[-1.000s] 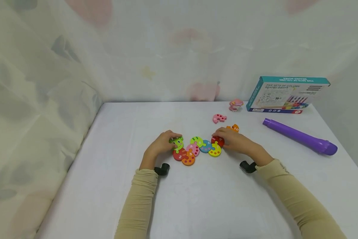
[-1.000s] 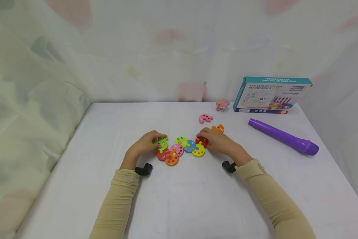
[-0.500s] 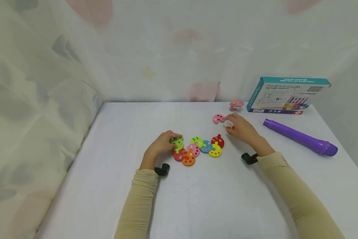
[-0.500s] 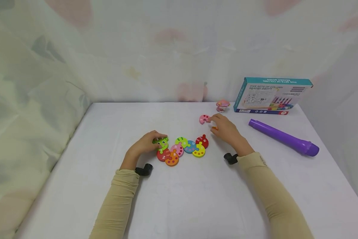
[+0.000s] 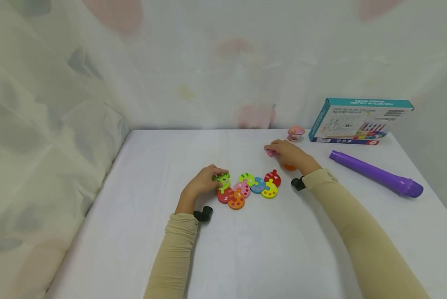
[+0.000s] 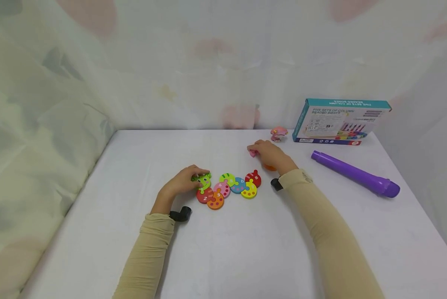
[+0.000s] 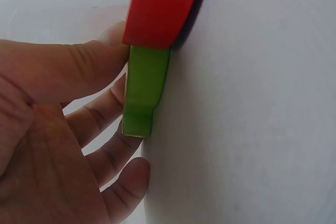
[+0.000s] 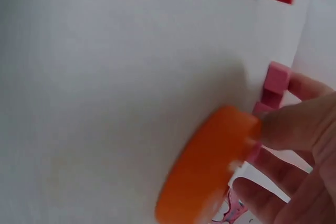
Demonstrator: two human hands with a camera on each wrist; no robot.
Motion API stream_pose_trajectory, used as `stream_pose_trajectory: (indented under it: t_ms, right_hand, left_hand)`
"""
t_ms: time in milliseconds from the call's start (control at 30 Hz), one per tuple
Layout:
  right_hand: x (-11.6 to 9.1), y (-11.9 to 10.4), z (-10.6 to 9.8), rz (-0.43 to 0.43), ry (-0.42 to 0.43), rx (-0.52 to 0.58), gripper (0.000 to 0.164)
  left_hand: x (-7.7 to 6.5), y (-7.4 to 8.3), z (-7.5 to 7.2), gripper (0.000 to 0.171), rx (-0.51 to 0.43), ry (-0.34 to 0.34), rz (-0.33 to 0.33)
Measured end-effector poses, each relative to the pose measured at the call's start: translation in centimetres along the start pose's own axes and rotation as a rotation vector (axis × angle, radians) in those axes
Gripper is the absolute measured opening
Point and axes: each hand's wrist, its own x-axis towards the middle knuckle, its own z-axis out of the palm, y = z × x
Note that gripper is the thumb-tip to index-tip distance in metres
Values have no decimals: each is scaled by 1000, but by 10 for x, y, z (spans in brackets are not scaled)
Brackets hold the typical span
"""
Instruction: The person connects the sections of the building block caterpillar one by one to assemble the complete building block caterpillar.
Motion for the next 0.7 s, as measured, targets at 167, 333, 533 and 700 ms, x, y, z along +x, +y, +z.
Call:
stream_pose_trajectory:
  t_ms: [167,333,533,700]
  right_hand:
    - [-2,-5,3,35,63,22,45]
    - [-13,-12,3,57,96,84,44]
    - [-33,-24,4,29,134,125,45]
    - [-49,-31,9,19,132,88,43]
  left_hand:
    - [-1,1,0,45,2,1,-6]
    - [-2,3,-1,45,3,4,-18]
    - [-1,3,-1,45,3,-4,-22]
    - [0,1,0,45,10,2,-26]
